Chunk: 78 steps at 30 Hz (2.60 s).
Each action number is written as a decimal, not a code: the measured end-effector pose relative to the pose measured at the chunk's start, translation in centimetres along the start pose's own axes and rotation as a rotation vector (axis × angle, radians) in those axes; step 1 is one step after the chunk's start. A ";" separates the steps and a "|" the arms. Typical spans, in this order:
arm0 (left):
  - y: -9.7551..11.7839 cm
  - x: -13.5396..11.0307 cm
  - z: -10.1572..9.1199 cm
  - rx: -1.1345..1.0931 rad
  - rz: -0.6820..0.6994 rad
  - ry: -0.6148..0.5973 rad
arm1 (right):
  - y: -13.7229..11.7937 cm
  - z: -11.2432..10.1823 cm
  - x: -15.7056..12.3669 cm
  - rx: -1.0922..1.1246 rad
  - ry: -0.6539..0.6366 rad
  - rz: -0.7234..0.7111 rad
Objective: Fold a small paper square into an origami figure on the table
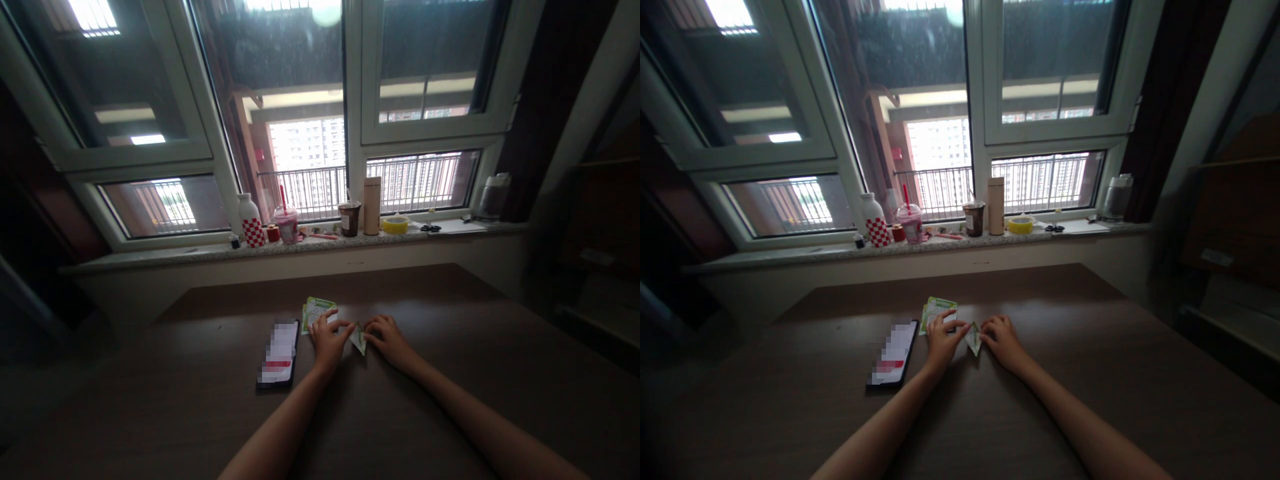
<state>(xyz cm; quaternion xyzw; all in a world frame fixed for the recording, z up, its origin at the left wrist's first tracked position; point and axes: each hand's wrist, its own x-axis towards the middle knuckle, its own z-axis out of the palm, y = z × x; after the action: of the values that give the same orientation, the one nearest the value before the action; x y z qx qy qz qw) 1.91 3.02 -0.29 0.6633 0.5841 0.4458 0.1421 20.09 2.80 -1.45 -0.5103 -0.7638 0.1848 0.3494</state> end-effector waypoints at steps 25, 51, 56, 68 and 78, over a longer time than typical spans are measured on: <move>-0.2 -0.1 0.4 0.092 -0.007 -0.116 | 1.4 0.6 0.2 -0.146 0.105 0.119; 0.6 -0.3 0.2 0.212 -0.041 -0.232 | 0.6 0.5 -0.2 -0.182 0.049 0.052; 0.6 -0.4 0.2 0.218 -0.023 -0.226 | 0.7 0.7 -0.2 -0.177 0.041 0.061; 0.5 -0.3 0.4 0.217 -0.031 -0.229 | 0.7 0.7 -0.2 -0.173 0.043 0.042; 0.7 -0.1 0.3 0.205 -0.064 -0.241 | 0.6 0.6 -0.2 -0.179 0.041 0.038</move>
<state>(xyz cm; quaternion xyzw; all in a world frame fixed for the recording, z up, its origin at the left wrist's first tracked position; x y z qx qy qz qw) 2.56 2.87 0.01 0.7042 0.6260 0.2963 0.1566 20.11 2.91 -2.33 -0.5575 -0.7601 0.1120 0.3144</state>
